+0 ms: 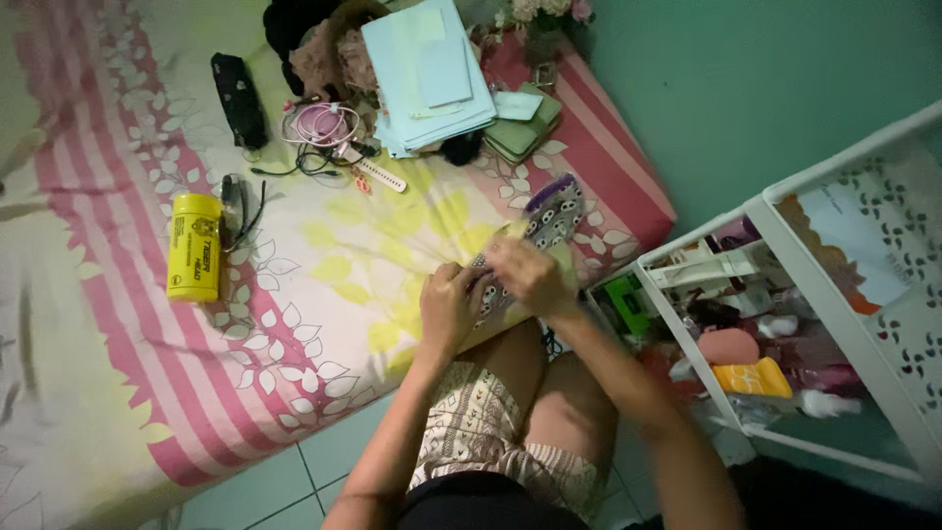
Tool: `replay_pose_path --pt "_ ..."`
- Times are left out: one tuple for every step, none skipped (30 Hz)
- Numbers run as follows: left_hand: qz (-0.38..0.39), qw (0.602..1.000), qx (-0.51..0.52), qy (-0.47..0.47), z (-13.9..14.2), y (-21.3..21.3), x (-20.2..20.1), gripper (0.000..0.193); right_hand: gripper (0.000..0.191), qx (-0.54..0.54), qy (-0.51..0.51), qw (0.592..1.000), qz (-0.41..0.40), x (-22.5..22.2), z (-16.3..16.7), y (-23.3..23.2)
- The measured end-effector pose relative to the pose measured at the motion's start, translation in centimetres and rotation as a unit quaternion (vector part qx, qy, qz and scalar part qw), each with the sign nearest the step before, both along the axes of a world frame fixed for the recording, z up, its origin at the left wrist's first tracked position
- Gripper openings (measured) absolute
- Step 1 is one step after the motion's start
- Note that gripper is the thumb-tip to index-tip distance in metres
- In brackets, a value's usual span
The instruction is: The person sits on the floor beside a bed and wipes a pencil case, a wallet, and a cloth with a yellow cleaning cloth, then handles a charging cable, a watch, and a hair clip, arranging small accessories on the bed.
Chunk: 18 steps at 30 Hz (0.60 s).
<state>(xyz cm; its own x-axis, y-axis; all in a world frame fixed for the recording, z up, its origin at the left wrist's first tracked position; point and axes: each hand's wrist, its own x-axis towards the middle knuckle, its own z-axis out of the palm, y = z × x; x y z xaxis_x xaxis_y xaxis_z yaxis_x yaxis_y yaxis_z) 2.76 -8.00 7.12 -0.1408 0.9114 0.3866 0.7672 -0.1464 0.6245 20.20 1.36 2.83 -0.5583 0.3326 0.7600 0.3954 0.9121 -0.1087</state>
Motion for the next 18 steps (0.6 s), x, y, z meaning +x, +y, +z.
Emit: replay_pose_path --pt "-0.003 1.0 0.004 0.003 -0.1 -0.1 0.2 0.013 0.023 -0.026 -0.015 1.0 -0.008 0.1 0.6 -0.3" --pt "-0.004 1.0 -0.004 -0.008 -0.1 -0.1 0.2 0.013 0.022 -0.052 -0.031 0.998 -0.015 0.5 1.3 0.1" --pt "-0.004 1.0 -0.011 -0.019 -0.2 -0.1 0.2 0.014 0.021 -0.078 -0.046 0.996 -0.021 1.1 2.1 0.8" --pt "-0.004 0.999 -0.017 -0.031 -0.3 -0.1 0.2 0.016 0.019 -0.038 -0.025 0.994 -0.096 1.7 2.8 2.2" --pt "0.002 0.999 -0.028 -0.045 -0.4 -0.1 0.3 0.016 0.022 0.001 -0.004 0.985 -0.17 2.2 3.4 3.7" --pt "0.008 0.997 -0.039 -0.06 -0.6 0.1 0.3 0.016 0.028 0.043 0.017 0.969 -0.241 2.4 3.7 4.9" --pt "0.015 0.996 -0.049 -0.075 -0.8 0.3 0.4 0.016 0.035 0.085 0.038 0.947 -0.309 2.3 3.7 5.5" --pt "0.018 0.997 -0.022 -0.068 -1.0 0.6 0.3 0.014 0.039 0.075 0.075 0.935 -0.338 1.7 3.2 5.5" --pt "0.021 0.998 0.006 -0.062 -1.4 0.9 0.4 0.013 0.043 0.066 0.112 0.921 -0.366 0.2 2.1 4.5" --pt "0.023 0.998 0.036 -0.055 -1.7 1.3 0.3 0.013 0.047 0.06 0.151 0.905 -0.394 -1.7 0.7 3.2" --pt "0.017 0.998 -0.015 -0.061 -2.1 1.8 0.1 0.013 0.047 -0.107 0.14 0.896 -0.407 -3.3 -0.8 1.4" --pt "0.011 0.995 -0.067 -0.067 -2.4 2.3 -0.3 0.014 0.048 -0.273 0.123 0.866 -0.402 -4.7 -2.5 -0.9" --pt "0.006 0.99 -0.122 -0.072 -2.8 2.3 -0.7 0.015 0.047 -0.33 0.104 0.863 -0.369 -5.9 -4.2 -3.1" --pt "0.009 0.988 -0.129 -0.08 -3.1 2.3 -1.3 0.016 0.045 -0.279 0.072 0.906 -0.31 -6.4 -5.7 -5.2" --pt "0.011 0.987 -0.136 -0.087 -3.4 2.4 -2.0 0.017 0.043 -0.242 0.04 0.938 -0.244 -6.4 -7.1 -6.7" --pt "0.013 0.986 -0.141 -0.094 -3.7 2.6 -2.6 0.018 0.041 -0.208 0.003 0.96 -0.185 -5.8 -8.1 -7.3" --pt "-0.006 0.985 -0.135 -0.105 -4.0 2.7 -2.9 0.017 0.039 -0.169 -0.04 0.975 -0.141 -4.4 -8.8 -6.8" --pt "-0.022 0.984 -0.129 -0.118 -4.3 2.8 -3.3 0.015 0.038 -0.128 -0.073 0.983 -0.111 -2.9 -9.3 -5.7"
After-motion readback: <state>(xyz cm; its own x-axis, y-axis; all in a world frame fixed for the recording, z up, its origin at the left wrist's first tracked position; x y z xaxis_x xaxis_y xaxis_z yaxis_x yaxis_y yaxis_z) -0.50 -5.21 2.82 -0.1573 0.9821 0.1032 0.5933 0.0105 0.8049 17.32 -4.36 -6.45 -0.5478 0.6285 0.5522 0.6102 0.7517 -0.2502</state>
